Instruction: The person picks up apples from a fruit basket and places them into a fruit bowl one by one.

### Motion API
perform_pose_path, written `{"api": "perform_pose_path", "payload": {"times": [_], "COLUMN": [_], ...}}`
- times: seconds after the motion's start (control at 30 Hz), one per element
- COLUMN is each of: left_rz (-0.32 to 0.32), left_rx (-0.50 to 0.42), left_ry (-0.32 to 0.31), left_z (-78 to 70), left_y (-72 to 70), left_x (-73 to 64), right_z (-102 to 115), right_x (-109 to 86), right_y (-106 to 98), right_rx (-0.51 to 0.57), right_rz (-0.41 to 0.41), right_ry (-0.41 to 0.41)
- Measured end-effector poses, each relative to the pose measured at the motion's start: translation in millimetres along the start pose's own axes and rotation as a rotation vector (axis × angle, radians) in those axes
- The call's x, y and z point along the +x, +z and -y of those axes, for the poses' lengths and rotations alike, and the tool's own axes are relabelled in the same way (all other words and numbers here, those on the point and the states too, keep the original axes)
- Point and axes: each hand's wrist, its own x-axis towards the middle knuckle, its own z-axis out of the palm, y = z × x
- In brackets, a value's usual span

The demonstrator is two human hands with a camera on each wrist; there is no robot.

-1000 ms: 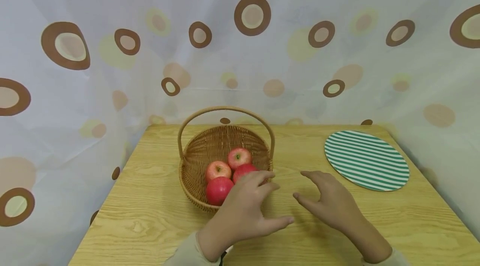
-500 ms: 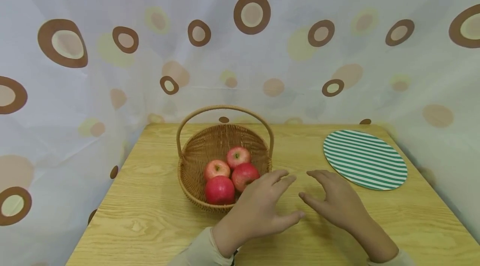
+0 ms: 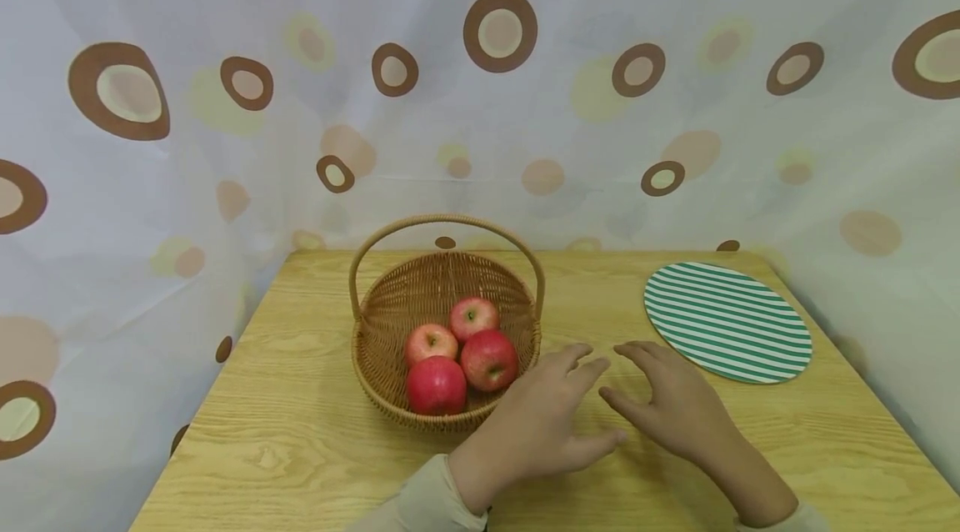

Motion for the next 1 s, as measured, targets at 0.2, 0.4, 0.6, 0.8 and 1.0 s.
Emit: {"api": "perform_pose_path", "payload": {"times": [0.2, 0.4, 0.6, 0.8, 1.0], "left_rz": [0.015, 0.043, 0.071, 0.100, 0.106], "left_rx": [0.028, 0.047, 0.050, 0.050, 0.079], "left_ry": [0.021, 0.029, 0.014, 0.004, 0.022], "left_z": [-4.1, -6.9, -10.4, -9.3, -9.0], "left_y": [8.2, 17.9, 24.4, 30.4, 37.8], "left_x": [6.0, 15.6, 24.2, 31.0, 35.8], "right_z": [-4.9, -10.6, -14.4, -19.2, -27.0], "right_x": [-0.4, -0.6, 1.4, 0.7, -1.0], "right_y": [1.9, 1.4, -4.6, -9.1, -8.7], "right_rx": [0.018, 0.043, 0.054, 0.066, 0.088], "right_rz": [0.005, 0.042, 0.066, 0.080, 0.094], "right_ry": [-0.004, 0.025, 0.040, 0.058, 0.076]}}
